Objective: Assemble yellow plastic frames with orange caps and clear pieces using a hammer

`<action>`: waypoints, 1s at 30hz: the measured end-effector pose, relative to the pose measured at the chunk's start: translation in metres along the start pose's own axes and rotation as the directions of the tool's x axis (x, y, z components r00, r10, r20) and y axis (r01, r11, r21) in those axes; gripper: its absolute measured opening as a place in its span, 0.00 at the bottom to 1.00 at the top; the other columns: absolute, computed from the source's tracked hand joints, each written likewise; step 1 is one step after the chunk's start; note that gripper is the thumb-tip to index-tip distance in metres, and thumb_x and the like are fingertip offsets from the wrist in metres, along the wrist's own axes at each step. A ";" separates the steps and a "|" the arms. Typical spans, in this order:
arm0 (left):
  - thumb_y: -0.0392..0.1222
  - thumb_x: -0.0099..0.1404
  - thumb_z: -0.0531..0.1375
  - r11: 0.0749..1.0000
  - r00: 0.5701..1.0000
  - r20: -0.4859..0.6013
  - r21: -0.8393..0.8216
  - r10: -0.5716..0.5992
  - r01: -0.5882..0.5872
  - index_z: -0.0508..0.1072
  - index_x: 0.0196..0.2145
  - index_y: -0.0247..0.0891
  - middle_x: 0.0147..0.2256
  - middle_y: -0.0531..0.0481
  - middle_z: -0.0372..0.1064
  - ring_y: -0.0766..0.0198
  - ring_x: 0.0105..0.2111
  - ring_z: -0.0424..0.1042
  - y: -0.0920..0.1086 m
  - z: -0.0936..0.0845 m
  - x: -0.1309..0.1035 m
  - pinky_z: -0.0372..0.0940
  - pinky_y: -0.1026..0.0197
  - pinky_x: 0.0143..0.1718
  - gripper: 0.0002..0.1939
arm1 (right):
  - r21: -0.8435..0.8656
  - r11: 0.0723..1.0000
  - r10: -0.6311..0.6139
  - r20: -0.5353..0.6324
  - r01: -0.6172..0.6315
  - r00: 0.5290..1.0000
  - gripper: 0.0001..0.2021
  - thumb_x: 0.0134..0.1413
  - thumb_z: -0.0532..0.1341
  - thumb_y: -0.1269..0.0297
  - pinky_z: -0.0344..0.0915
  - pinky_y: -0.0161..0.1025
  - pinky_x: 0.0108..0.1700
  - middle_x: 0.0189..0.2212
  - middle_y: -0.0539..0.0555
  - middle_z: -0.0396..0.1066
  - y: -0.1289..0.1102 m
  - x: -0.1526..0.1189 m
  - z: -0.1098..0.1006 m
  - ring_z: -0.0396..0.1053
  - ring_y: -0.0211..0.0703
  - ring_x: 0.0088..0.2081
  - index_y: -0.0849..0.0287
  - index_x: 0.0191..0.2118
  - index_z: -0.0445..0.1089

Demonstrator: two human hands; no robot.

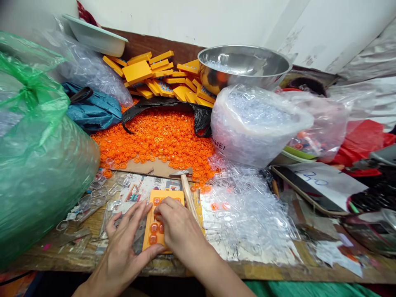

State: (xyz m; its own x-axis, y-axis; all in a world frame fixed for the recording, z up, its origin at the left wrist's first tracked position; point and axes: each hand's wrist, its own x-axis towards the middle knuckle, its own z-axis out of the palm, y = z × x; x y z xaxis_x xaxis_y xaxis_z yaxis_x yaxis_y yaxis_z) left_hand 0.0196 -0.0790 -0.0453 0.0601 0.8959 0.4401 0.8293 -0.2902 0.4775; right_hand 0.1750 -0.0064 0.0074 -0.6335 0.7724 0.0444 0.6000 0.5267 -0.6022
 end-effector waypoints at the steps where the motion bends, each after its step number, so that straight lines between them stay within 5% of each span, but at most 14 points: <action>1: 0.47 0.63 0.62 0.995 0.999 -0.033 -0.099 -0.013 0.009 0.60 0.60 0.35 0.53 0.38 0.72 0.49 0.54 0.69 0.000 -0.002 0.003 0.54 0.47 0.54 0.31 | 0.021 0.999 -0.027 -0.045 0.028 0.999 0.10 0.59 0.52 0.77 0.69 0.40 0.40 0.34 0.55 0.71 0.002 -0.001 0.002 0.70 0.43 0.37 0.59 0.35 0.68; 3: 0.44 0.66 0.59 0.932 0.992 -0.041 -0.348 -0.119 0.098 0.70 0.54 0.38 0.51 0.42 0.74 0.54 0.51 0.72 0.000 -0.009 0.012 0.62 0.52 0.52 0.20 | 0.057 0.994 -0.083 -0.136 0.091 0.987 0.08 0.60 0.52 0.76 0.68 0.41 0.40 0.35 0.55 0.72 0.003 -0.002 0.003 0.70 0.43 0.38 0.59 0.36 0.67; 5: 0.43 0.66 0.58 0.744 0.941 0.118 -0.583 -0.319 0.325 0.77 0.47 0.38 0.45 0.44 0.78 0.57 0.43 0.76 0.000 -0.020 0.026 0.68 0.56 0.46 0.14 | 0.087 0.983 -0.137 -0.222 0.160 0.965 0.07 0.60 0.52 0.75 0.68 0.41 0.39 0.35 0.55 0.72 0.000 -0.004 0.001 0.69 0.42 0.37 0.57 0.39 0.65; 8: 0.47 0.57 0.67 0.219 0.714 0.529 -0.711 -0.460 0.668 0.81 0.38 0.37 0.34 0.46 0.81 0.64 0.30 0.76 0.002 -0.036 0.045 0.71 0.64 0.33 0.14 | 0.119 0.949 -0.247 -0.296 0.292 0.923 0.10 0.60 0.53 0.75 0.69 0.38 0.40 0.35 0.51 0.72 -0.009 -0.006 -0.003 0.70 0.39 0.37 0.54 0.44 0.63; 11: 0.46 0.43 0.75 -0.281 0.539 0.730 -0.669 -0.421 0.688 0.82 0.31 0.36 0.29 0.49 0.79 0.70 0.26 0.73 0.004 -0.045 0.052 0.69 0.70 0.30 0.18 | 0.124 0.927 -0.286 -0.374 0.354 0.882 0.15 0.61 0.57 0.73 0.69 0.37 0.46 0.40 0.52 0.73 -0.019 -0.007 0.001 0.71 0.38 0.42 0.52 0.52 0.60; 14: 0.42 0.32 0.78 -0.523 0.437 0.770 -0.637 -0.464 0.567 0.81 0.28 0.38 0.27 0.53 0.79 0.72 0.25 0.73 0.008 -0.047 0.048 0.69 0.73 0.27 0.21 | 0.093 0.939 -0.251 -0.470 0.330 0.846 0.20 0.57 0.63 0.66 0.70 0.37 0.48 0.43 0.58 0.72 -0.029 -0.005 0.010 0.71 0.42 0.46 0.57 0.54 0.59; 16: 0.41 0.32 0.78 -0.547 0.431 0.767 -0.642 -0.476 0.538 0.81 0.27 0.37 0.28 0.52 0.79 0.72 0.27 0.74 0.009 -0.047 0.043 0.69 0.74 0.28 0.21 | 0.066 0.941 -0.260 -0.486 0.331 0.835 0.16 0.56 0.64 0.67 0.72 0.37 0.45 0.39 0.60 0.73 -0.033 -0.003 0.014 0.72 0.44 0.43 0.61 0.50 0.64; 19: 0.43 0.37 0.77 -0.496 0.478 0.753 -0.657 -0.452 0.567 0.81 0.28 0.35 0.28 0.49 0.80 0.70 0.29 0.75 0.006 -0.049 0.035 0.70 0.71 0.33 0.18 | 0.044 0.937 -0.294 -0.443 0.348 0.847 0.08 0.59 0.60 0.72 0.73 0.37 0.37 0.33 0.61 0.74 -0.039 -0.001 0.014 0.73 0.43 0.36 0.66 0.44 0.70; 26: 0.41 0.50 0.73 -0.340 0.569 0.744 -0.667 -0.351 0.663 0.81 0.30 0.37 0.29 0.49 0.80 0.67 0.30 0.76 -0.011 -0.061 0.008 0.69 0.68 0.36 0.10 | 0.025 0.916 -0.379 -0.276 0.400 0.883 0.10 0.62 0.55 0.69 0.69 0.37 0.29 0.28 0.58 0.74 -0.049 -0.002 0.013 0.70 0.42 0.28 0.67 0.41 0.73; 30: 0.43 0.53 0.71 -0.324 0.569 0.718 -0.692 -0.402 0.645 0.81 0.32 0.39 0.31 0.50 0.80 0.67 0.32 0.75 -0.014 -0.060 -0.004 0.68 0.66 0.40 0.09 | 0.076 0.916 -0.360 -0.276 0.394 0.891 0.10 0.62 0.54 0.71 0.67 0.36 0.29 0.28 0.59 0.74 -0.050 -0.003 0.025 0.69 0.42 0.28 0.65 0.38 0.74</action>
State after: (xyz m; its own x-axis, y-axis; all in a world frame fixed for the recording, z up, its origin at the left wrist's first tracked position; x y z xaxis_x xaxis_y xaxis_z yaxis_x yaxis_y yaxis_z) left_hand -0.0250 -0.0984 -0.0078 0.1000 0.8674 -0.4874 -0.6141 0.4393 0.6557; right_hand 0.1351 -0.0442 0.0169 -0.6455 0.5968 0.4766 0.2630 0.7595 -0.5950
